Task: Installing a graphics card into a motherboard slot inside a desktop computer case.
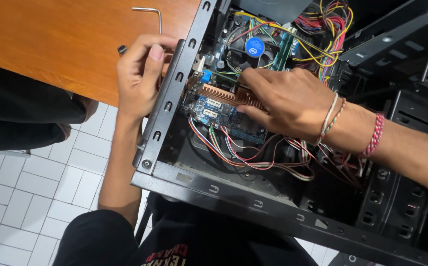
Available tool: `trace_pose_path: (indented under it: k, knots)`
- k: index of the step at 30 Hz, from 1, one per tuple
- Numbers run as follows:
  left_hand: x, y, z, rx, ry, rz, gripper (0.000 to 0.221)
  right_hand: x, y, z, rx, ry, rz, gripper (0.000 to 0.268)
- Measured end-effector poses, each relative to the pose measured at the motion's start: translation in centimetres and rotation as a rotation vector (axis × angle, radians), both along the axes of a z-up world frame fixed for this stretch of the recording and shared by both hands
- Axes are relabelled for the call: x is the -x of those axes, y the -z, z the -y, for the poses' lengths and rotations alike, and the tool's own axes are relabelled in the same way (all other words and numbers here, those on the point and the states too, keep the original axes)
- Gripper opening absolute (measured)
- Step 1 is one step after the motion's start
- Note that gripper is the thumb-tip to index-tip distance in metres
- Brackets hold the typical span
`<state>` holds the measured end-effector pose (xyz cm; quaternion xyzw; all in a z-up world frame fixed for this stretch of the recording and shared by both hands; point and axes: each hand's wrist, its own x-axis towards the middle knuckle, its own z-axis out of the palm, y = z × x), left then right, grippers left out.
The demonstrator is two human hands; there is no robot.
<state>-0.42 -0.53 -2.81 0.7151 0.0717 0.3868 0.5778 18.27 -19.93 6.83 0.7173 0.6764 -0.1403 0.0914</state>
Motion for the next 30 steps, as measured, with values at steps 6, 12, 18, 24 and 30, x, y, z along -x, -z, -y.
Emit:
trace_pose_path:
  k: [6,12,18,24,30]
  knots:
    - [0.1,-0.1,0.5,0.001,0.001,-0.017,0.036,-0.4,0.1,-0.3,-0.058,-0.069,0.000,0.034]
    - [-0.1,0.4,0.3,-0.066,0.006,-0.017,0.036,-0.5,0.4,-0.5,-0.036,-0.063,-0.002,0.038]
    - [0.1,0.1,0.8,-0.087,0.024,0.014,0.022,-0.6,0.4,-0.4,-0.109,-0.133,0.024,0.039]
    - [0.5,-0.5,1.4,-0.059,0.052,0.002,0.022,-0.1,0.1,-0.5,-0.092,-0.164,0.045,0.037]
    - [0.8,-1.3,2.4,-0.037,0.019,-0.040,0.036,-0.5,0.6,-0.3,-0.179,-0.210,0.052,0.044]
